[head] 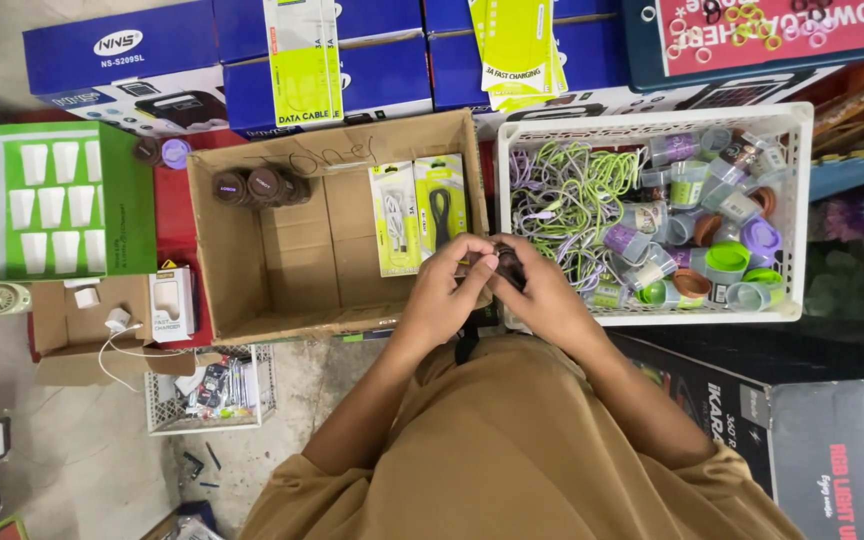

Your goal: The person coils loose charging and data cables by hand, wrapping the cord around their fingers to form a looped bundle, and places each finished coil into a cardboard box. They take new cables one at a time from a white basket filled with tangled cables and small containers.

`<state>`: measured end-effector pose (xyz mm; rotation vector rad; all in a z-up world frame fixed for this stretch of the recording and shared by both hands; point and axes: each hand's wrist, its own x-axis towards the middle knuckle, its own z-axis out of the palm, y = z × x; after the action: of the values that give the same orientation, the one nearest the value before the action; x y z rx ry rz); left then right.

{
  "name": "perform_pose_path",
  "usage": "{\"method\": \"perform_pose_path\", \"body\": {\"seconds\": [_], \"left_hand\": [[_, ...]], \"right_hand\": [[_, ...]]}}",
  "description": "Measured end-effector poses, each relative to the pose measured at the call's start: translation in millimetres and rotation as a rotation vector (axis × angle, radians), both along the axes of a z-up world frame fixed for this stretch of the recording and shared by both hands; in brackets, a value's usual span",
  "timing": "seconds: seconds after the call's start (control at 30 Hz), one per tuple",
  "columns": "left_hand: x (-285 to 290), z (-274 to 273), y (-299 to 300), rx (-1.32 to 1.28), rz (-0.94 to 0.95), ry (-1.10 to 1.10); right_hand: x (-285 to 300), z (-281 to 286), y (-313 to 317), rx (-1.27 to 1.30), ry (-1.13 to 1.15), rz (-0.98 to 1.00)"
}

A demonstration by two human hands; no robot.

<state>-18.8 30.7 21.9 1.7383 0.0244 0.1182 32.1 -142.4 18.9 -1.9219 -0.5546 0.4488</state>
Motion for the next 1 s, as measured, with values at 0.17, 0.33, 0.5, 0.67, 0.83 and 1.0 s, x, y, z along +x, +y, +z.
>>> {"method": "perform_pose_path", "body": {"seconds": [0.17, 0.33, 0.5, 0.67, 0.83, 1.0], "left_hand": [[6, -30, 2, -0.142, -0.024, 0.025], [10, -46, -2, -0.405, -0.127, 0.171], [11, -48, -14, -0.558, -0.191, 0.287], [11, -38, -28, -0.531, -0.162, 0.136], [14, -33, -39, -0.427, -0.086, 0.055], [13, -22, -49, -0.238, -0.061, -0.036]], "right_hand": [[8, -25, -16, 0.169, 0.118, -0.064], [15, -21, -30, 0.356, 0.631, -0.145], [23, -35, -45, 0.623, 0.797, -0.037], [27, -43, -57, 0.645, 0.777, -0.028], [33, -51, -64, 0.661, 0.78, -0.08], [37, -44, -69, 0.294, 0.087, -0.039]]}}
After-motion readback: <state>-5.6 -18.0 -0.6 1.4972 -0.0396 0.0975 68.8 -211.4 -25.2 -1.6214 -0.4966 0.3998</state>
